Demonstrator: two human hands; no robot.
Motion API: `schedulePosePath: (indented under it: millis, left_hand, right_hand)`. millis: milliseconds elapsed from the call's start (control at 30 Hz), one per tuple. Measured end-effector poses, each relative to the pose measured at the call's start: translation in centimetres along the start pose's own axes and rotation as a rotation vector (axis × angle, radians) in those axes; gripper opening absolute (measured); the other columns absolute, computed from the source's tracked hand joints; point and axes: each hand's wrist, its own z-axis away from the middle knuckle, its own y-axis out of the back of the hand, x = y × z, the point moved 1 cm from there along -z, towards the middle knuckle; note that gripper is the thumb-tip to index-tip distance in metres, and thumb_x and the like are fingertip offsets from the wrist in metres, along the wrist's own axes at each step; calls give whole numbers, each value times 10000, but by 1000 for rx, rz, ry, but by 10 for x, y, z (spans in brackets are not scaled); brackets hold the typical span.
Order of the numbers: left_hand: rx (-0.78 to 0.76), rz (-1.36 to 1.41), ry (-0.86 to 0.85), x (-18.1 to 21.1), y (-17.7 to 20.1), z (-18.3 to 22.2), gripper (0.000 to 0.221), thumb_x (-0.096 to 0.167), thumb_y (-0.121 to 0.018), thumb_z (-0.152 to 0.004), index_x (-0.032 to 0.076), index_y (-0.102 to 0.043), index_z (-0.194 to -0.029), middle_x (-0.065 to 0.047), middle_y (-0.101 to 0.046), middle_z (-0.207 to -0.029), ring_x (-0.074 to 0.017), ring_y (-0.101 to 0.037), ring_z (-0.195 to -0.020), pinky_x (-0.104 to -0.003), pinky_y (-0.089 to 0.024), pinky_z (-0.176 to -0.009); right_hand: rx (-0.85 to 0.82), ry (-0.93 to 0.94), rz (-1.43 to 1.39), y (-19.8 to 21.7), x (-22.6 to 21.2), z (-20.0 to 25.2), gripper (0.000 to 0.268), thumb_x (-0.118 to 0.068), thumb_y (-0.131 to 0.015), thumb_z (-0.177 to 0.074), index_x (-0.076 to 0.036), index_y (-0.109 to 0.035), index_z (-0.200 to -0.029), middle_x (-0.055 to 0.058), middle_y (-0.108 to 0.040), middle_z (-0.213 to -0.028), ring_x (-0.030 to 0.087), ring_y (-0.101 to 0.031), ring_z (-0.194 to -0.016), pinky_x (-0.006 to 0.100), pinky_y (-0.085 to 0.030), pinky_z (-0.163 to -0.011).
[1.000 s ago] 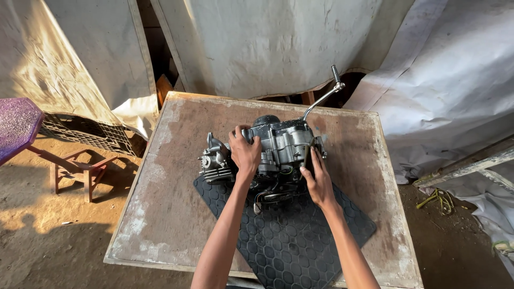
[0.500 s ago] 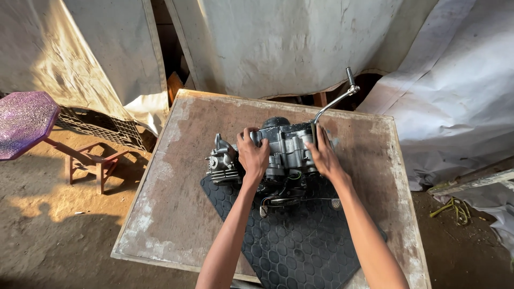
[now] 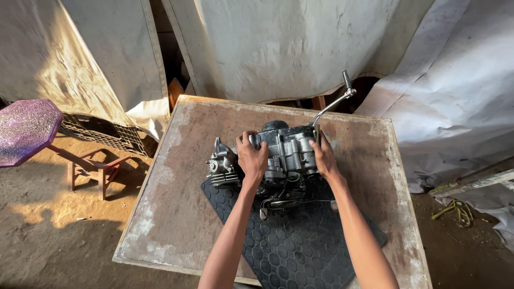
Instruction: Clean and inspect a motorcycle engine block on a workbench.
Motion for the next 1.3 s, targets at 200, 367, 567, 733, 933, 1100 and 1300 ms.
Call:
schedulePosePath:
  millis: [200, 367, 567, 733, 933, 1100, 1300]
  left_hand:
    - [-7, -5, 2, -3, 1, 0, 350, 241, -625, -769, 249, -560, -1113, -107, -555, -1160, -460, -626, -1097, -604, -552, -848]
    - [-7, 1, 8, -4, -2, 0, 348, 251, -630, -775, 253, -561, -1116, -107, -560, -1159, -461, -625, -1099, -606, -551, -858]
    - [1, 1, -5, -5, -1, 0, 351, 244, -617, -777, 256, -552, -1121, -102, -547, -1166, -460, -618, -1098, -608, -551, -852]
    - [6, -10, -11, -2, 1, 1, 364, 245, -621, -775, 250, -551, -1132, -101, -550, -1177, -460, -621, -1096, -613, -552, -850]
    - [-3, 0, -4, -1, 2, 2, 349, 232, -617, -778, 244, -553, -1121, -103, -553, -1165, -457, -622, -1093, -605, -554, -844]
    - [-13, 11, 0, 0, 3, 1, 354, 227, -629, -784, 235, -567, -1132, -121, -565, -1172, -464, -622, -1107, -603, -555, -858]
    - [-1, 22, 11, 2, 3, 0, 342, 226, -625, -776, 252, -558, -1110, -109, -551, -1154, -465, -615, -1096, -610, -550, -838]
  right_hand:
    - [38, 98, 50, 0, -6, 45, 903, -586, -434, -948, 10, -264, -1605, 383, -300, -1583, 584, -325, -1425, 669, -265, -1157]
    - [63, 114, 65, -9, 9, 83, 960, -566, -476, -904, 18, -215, -1620, 407, -250, -1591, 621, -270, -1428, 707, -248, -1140]
    - [65, 233, 143, -15, 28, 113, 906, -539, -495, -948, -87, -159, -1658, 283, -124, -1677, 541, -106, -1507, 664, -107, -1199]
    - [31, 290, 245, -13, 31, 97, 889, -539, -521, -939, -71, -237, -1640, 216, -133, -1703, 479, -94, -1538, 642, -61, -1216]
    - [-66, 225, 273, -6, 28, 24, 953, -582, -532, -896, -44, -256, -1632, 221, -139, -1708, 497, -178, -1529, 629, -171, -1221]
    - [-92, 34, 113, -5, 26, -32, 898, -670, -415, -936, -166, -232, -1657, 207, -171, -1701, 531, -243, -1491, 667, -207, -1191]
    - [-80, -102, -102, -15, 74, -80, 884, -748, -356, -1009, -156, -256, -1659, 273, -259, -1649, 562, -290, -1458, 689, -240, -1161]
